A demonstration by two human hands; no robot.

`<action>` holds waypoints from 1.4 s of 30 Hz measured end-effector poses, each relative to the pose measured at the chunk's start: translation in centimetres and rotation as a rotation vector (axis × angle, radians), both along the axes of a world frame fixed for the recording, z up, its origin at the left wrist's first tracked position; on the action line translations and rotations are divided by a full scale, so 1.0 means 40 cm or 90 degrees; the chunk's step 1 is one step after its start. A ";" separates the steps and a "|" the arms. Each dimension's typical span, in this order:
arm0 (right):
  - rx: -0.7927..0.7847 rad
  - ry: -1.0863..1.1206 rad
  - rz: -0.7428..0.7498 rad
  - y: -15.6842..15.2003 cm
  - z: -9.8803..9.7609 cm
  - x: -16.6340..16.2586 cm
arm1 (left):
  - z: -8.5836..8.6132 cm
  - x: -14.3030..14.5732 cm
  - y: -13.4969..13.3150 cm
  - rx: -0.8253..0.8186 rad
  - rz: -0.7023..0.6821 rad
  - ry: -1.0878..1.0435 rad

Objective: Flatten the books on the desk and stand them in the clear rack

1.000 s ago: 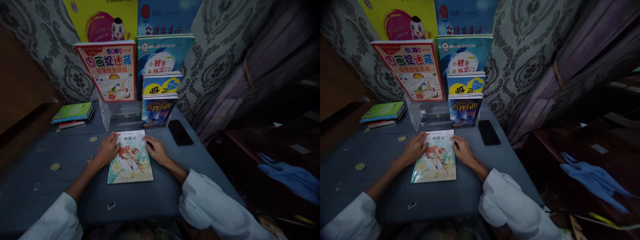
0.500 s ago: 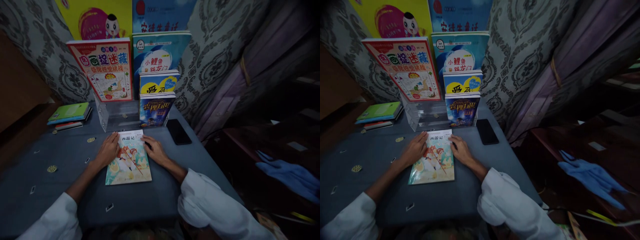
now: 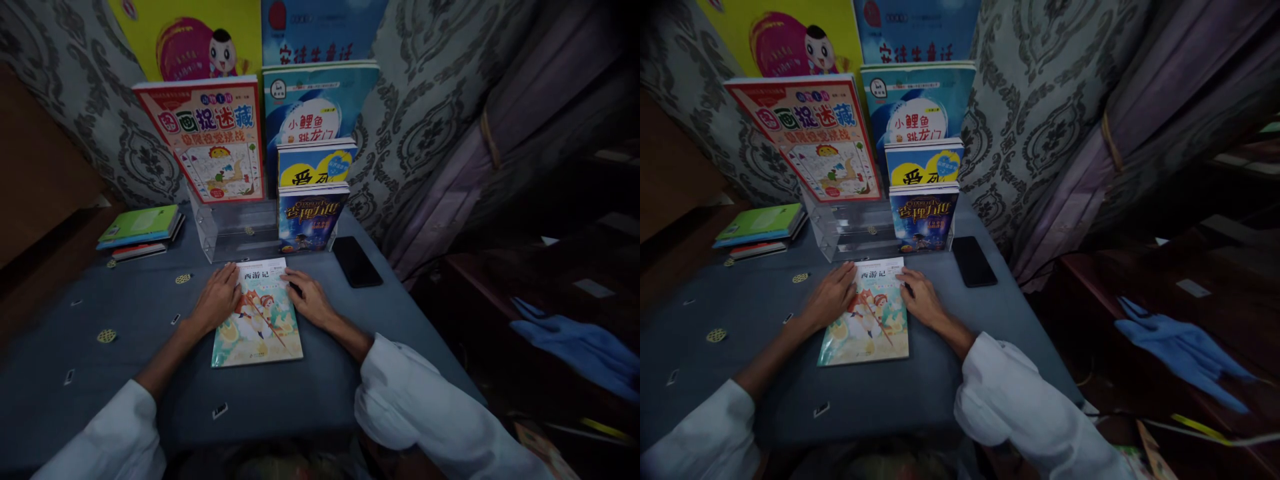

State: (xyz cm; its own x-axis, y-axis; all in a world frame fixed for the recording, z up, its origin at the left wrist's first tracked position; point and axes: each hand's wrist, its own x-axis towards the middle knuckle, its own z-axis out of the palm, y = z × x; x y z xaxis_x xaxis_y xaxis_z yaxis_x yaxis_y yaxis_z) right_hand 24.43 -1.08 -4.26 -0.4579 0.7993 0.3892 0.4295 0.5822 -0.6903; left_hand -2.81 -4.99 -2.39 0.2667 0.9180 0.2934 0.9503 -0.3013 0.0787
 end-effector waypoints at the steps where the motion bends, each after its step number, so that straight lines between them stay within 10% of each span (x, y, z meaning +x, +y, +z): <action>1: -0.001 -0.001 0.000 -0.001 0.001 0.000 | 0.001 0.000 0.000 -0.001 0.000 0.002; 42: 0.067 -0.052 0.035 -0.039 0.007 0.000 | 0.035 0.161 0.134 -0.079 -0.220 0.010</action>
